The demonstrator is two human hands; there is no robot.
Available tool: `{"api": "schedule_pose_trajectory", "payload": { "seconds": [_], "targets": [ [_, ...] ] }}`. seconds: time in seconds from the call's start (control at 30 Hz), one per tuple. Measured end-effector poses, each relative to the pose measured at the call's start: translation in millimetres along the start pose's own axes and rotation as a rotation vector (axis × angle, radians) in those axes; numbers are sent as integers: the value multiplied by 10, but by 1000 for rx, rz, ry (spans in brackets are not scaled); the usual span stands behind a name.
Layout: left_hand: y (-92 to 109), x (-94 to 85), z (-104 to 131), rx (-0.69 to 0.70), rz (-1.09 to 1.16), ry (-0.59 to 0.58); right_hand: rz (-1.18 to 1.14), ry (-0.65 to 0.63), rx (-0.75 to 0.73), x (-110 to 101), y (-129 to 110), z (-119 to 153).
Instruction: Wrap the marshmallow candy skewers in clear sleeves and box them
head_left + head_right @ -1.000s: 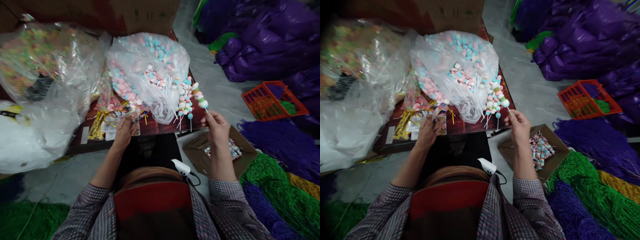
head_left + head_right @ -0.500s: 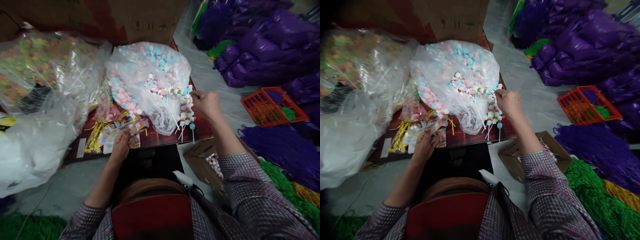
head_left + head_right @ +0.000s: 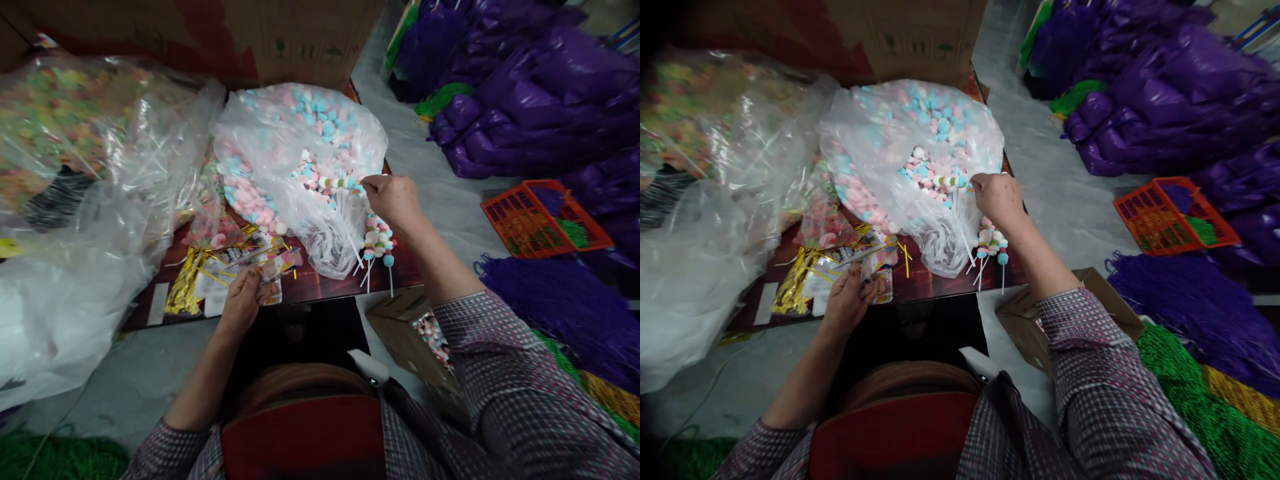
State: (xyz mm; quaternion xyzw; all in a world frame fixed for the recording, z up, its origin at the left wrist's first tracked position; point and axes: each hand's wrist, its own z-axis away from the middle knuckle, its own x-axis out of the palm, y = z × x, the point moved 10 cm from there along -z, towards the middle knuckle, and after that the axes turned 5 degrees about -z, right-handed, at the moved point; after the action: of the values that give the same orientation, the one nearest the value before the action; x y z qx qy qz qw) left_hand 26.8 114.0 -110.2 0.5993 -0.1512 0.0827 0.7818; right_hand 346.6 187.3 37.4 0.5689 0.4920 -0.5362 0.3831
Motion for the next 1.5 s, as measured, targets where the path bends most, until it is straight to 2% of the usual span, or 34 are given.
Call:
{"api": "schedule_pose_trajectory", "payload": {
  "seconds": [0.13,0.27,0.43,0.57,0.77,1.03,1.13,1.5],
  "targets": [
    [24,35,10,23,-11,-31,73,-67,-40,73,-66,-43],
    [32,50,13,21,0,-35,169,-139,-29,9,55,14],
    [41,77,12,23,-2,-46,135,-61,-9,-223,233,79],
    [35,59,18,24,-4,-28,91,-18,17,-275,308,66],
    [33,68,22,13,-1,-38,95,-12,-11,-306,194,37],
    [16,67,32,-18,11,-44,170,-99,-36,-125,-8,31],
    [19,70,32,-17,3,-41,206,-138,-50,-85,2,40],
    [16,78,32,-22,9,-35,282,-122,-78,-236,126,94]
  ]
}}
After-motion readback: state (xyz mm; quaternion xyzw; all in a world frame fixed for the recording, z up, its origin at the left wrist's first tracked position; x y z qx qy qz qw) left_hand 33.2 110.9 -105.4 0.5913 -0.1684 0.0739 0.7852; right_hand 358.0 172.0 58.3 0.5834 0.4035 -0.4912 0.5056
